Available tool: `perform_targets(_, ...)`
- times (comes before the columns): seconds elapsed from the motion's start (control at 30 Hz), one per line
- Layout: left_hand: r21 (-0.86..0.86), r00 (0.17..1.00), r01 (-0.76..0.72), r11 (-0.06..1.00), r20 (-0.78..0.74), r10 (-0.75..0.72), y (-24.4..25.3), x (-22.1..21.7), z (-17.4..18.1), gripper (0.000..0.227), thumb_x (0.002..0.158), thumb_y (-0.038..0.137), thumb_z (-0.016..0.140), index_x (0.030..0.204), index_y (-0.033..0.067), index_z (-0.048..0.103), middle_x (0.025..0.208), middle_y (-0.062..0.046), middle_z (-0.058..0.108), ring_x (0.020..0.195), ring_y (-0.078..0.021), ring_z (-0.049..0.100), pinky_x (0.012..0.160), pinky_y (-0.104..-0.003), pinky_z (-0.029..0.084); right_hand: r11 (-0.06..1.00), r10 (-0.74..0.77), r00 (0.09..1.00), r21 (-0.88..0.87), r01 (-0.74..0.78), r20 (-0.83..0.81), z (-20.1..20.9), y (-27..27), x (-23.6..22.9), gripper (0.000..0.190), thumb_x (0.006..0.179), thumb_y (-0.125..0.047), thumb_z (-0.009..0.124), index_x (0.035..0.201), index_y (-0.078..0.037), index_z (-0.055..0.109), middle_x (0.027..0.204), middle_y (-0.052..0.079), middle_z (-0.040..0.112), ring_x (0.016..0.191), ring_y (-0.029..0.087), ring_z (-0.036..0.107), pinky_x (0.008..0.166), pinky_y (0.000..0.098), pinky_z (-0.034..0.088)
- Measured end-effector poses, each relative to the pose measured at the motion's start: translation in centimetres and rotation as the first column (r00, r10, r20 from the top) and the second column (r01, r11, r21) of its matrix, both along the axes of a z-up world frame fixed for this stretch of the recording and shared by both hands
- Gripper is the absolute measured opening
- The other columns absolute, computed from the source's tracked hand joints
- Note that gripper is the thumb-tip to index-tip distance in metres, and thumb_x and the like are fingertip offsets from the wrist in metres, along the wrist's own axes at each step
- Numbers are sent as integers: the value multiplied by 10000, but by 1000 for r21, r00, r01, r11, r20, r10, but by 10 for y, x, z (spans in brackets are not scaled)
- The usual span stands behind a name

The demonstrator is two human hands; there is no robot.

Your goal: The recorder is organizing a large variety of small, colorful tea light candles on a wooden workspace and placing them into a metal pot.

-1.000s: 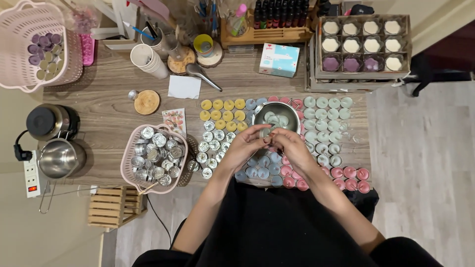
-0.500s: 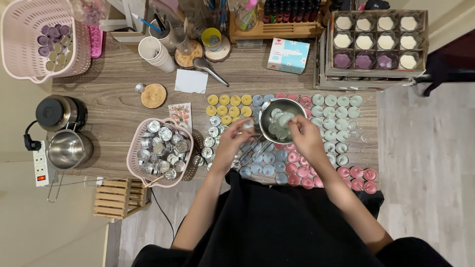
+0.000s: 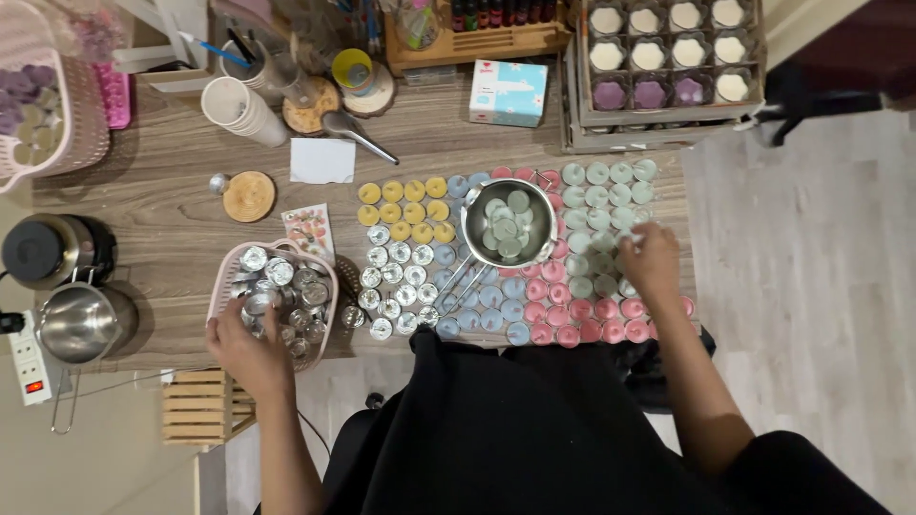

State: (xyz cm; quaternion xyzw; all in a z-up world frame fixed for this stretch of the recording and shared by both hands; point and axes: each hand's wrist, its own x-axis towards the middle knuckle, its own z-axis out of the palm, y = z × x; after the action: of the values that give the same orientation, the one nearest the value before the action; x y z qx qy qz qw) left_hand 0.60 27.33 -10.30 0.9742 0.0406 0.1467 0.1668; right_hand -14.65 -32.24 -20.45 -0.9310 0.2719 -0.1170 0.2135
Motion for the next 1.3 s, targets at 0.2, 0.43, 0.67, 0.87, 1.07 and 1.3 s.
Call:
perform_targets(0.2,160,993,122,980,-19,-120,1,-6,-13,664,879,280,840,1453,20,629,1568,-238,503,1426,-530,285,1179,-613,273,995,-5,992,98,17,-126,-12,-26,-25,468,896,-291,737,1288,-41,682,915,132,703,1042,367,612,974,483,494)
perform_targets(0.43,39,998,23,999,51,-25,-40,-8,5,801,916,295,846,1521,-43,445,1564,-301,435,1475,-529,224,1212,-638,219,983,-39,985,171,68,-168,-35,-19,-2,554,844,-374,811,1244,-19,666,1067,189,629,1138,396,541,1047,487,431)
perform_targets(0.67,-130,990,131,983,75,-122,-84,-5,35,667,961,113,748,1523,-41,422,1572,-264,445,1500,-482,261,1225,-599,244,981,-113,938,115,158,-327,-65,-31,24,979,738,-663,806,1244,140,572,1264,344,527,1223,481,469,1063,531,395)
perform_targets(0.87,-208,983,170,963,105,-151,-108,-3,47,600,972,83,714,1497,-31,448,1521,-248,476,1461,-422,351,1214,-528,298,984,-127,897,61,168,-423,-70,-36,26,1046,744,-700,779,1245,184,529,1276,368,504,1222,500,443,1058,530,379)
perform_targets(1.07,-321,982,190,928,39,-187,-134,-8,71,568,982,83,678,1485,-44,447,1437,-235,518,1399,-397,402,1189,-516,312,986,-72,966,129,106,-248,-76,-35,8,702,863,-493,738,1196,105,586,1251,338,525,1227,483,443,1096,526,343)
perform_targets(1.3,-384,970,232,894,26,-241,-160,-6,66,577,987,144,683,1486,-22,443,1445,-248,505,1391,-386,419,1157,-479,355,977,61,998,-203,-60,-2,-56,0,3,626,908,-404,760,1162,140,582,1125,285,540,1089,422,466,995,527,384)
